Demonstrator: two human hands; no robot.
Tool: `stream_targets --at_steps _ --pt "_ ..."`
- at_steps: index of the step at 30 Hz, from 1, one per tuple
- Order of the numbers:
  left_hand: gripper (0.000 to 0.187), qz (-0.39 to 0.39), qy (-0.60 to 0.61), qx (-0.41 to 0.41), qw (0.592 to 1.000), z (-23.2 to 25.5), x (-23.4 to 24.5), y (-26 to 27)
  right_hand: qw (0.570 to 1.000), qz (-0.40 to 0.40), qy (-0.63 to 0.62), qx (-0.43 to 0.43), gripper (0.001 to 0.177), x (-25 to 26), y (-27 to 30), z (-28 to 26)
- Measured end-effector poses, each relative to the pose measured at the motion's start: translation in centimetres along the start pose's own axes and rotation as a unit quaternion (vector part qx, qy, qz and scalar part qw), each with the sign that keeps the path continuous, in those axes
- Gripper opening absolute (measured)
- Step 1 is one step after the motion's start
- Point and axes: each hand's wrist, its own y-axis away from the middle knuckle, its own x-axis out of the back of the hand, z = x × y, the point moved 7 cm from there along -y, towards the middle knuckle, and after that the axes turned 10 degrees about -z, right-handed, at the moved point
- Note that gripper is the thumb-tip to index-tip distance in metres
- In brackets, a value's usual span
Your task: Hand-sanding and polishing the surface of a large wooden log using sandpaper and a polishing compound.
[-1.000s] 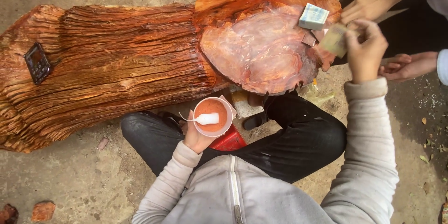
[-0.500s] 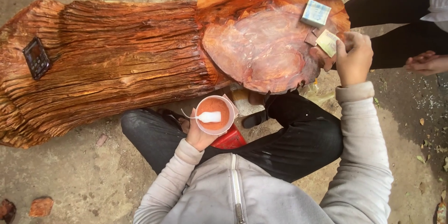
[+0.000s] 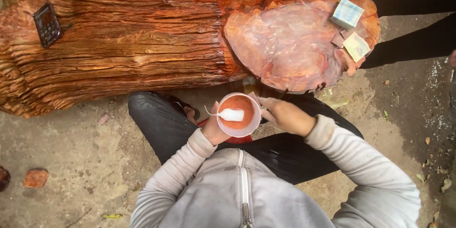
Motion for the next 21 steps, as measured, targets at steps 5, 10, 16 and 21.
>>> stream_targets --at_steps 5,10,16,21 --pt "0.088 -0.027 -0.032 0.004 0.999 0.2 2.0 -0.2 0.927 0.029 -0.373 -0.007 0.02 -4.8 -3.1 6.1" --pt "0.089 -0.042 -0.044 0.011 0.998 0.6 0.2 -0.5 0.912 0.094 -0.399 -0.005 0.014 -4.6 -4.5 9.4" --pt "0.089 -0.039 -0.114 -0.041 0.992 7.7 -4.7 -0.3 0.966 0.258 0.034 -0.01 0.036 5.2 -0.4 9.2" --pt "0.088 0.001 -0.134 -0.064 0.989 14.6 -7.5 -0.8 0.897 0.286 0.329 -0.067 0.051 5.0 0.3 12.8"
